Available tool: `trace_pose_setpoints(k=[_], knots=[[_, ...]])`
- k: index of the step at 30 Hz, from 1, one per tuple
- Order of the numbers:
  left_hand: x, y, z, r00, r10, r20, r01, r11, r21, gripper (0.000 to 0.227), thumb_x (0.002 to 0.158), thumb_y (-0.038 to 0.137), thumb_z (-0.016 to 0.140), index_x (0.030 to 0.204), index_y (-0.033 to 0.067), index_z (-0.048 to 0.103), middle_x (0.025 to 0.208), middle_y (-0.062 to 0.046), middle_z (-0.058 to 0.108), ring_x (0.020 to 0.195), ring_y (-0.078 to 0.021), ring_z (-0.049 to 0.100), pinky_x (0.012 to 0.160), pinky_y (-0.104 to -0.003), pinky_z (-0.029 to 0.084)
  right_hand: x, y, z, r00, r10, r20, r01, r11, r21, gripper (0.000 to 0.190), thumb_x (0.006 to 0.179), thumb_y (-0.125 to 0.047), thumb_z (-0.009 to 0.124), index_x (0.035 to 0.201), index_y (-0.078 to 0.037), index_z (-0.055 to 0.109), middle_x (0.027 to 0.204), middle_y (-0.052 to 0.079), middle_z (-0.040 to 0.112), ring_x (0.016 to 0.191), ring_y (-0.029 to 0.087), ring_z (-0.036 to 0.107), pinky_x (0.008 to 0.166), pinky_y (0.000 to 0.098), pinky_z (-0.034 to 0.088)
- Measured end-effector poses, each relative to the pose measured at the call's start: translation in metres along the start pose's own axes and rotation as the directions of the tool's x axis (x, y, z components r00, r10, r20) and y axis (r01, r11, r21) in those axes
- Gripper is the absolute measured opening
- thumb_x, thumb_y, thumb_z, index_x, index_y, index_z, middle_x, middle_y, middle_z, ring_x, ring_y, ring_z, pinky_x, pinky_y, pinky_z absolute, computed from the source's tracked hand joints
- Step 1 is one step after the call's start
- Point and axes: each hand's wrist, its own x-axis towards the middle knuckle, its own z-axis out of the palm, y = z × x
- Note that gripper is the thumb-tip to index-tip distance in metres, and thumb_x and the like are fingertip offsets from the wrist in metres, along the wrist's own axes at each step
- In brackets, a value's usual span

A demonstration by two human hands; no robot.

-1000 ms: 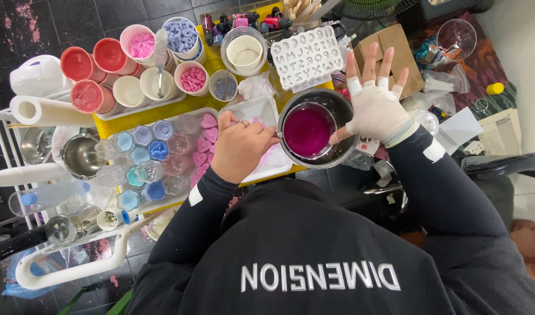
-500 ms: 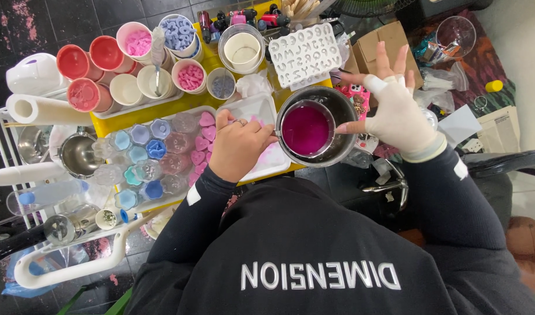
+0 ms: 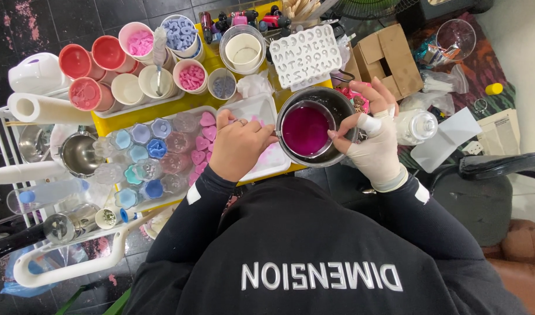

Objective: Scraping pink wax flakes from a tray into a pot for candle making.

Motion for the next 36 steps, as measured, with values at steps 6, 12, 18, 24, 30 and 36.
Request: trace_pose_setpoints(k=[6,12,18,24,30,36], knots=[[-0.001,0.000,0.000,1.000,-0.002,-0.009,0.002,1.000,-0.007,0.021,0.093,0.037,0.074,0.100,0.0181,0.077,0.074,0.000,0.063,0.064,-0.0204,0.059,0.092,-0.046,0.037,0.003,-0.006,0.005,1.000,-0.027,0.012,0.028,0.996,-0.083,0.024,0.069,-0.017,0.095,0.070,-0.019,0.071,0.150,0.009,0.056,0.153,0.040,0.033,0.122,0.0569,0.020],[0.001,0.001,-0.004,1.000,0.005,-0.011,-0.005,1.000,-0.007,0.019,0.093,0.037,0.074,0.098,0.0188,0.076,0.072,0.000,0.061,0.063,-0.0198,0.057,0.090,-0.045,0.037,0.002,-0.001,0.012,0.998,-0.031,0.048,0.032,0.999,-0.021,0.025,0.069,-0.016,0.095,0.070,-0.017,0.070,0.152,0.009,0.054,0.154,0.040,0.032,0.124,0.0551,0.025],[0.001,0.000,-0.004,1.000,0.006,-0.003,-0.006,1.000,-0.023,0.020,0.093,0.038,0.074,0.096,0.0183,0.075,0.073,-0.001,0.061,0.064,-0.0198,0.057,0.090,-0.045,0.036,0.001,0.001,0.015,0.996,-0.042,0.082,0.039,0.999,0.036,0.025,0.068,-0.016,0.095,0.069,-0.015,0.070,0.155,0.012,0.052,0.155,0.039,0.031,0.126,0.0522,0.029],[0.000,0.000,-0.005,1.000,0.013,-0.004,-0.013,1.000,-0.007,0.020,0.093,0.037,0.075,0.098,0.0178,0.076,0.075,0.000,0.062,0.071,-0.0199,0.060,0.098,-0.047,0.036,0.004,0.000,0.014,0.993,-0.048,0.109,0.049,0.999,-0.003,0.019,0.069,-0.021,0.095,0.079,-0.019,0.079,0.154,0.009,0.054,0.153,0.036,0.033,0.125,0.0483,0.033],[-0.003,0.007,-0.012,0.999,-0.024,-0.032,0.024,1.000,0.000,0.042,0.088,0.041,0.078,0.120,0.0140,0.074,0.095,0.002,0.064,0.102,-0.0185,0.062,0.115,-0.056,0.026,0.010,-0.007,0.017,0.982,-0.025,0.188,0.072,0.966,-0.248,0.018,0.086,-0.035,0.085,0.098,-0.022,0.085,0.161,0.013,0.048,0.151,0.041,0.029,0.115,0.0540,0.016],[-0.017,0.013,-0.030,0.984,-0.116,-0.133,0.114,0.993,-0.028,0.045,0.091,0.039,0.080,0.128,0.0147,0.072,0.113,-0.001,0.064,0.116,-0.0196,0.059,0.118,-0.058,0.021,0.016,-0.008,0.024,0.987,0.069,0.147,-0.033,0.972,-0.231,0.014,0.087,-0.032,0.080,0.088,-0.018,0.082,0.164,0.010,0.047,0.156,0.038,0.025,0.120,0.0519,0.014]])
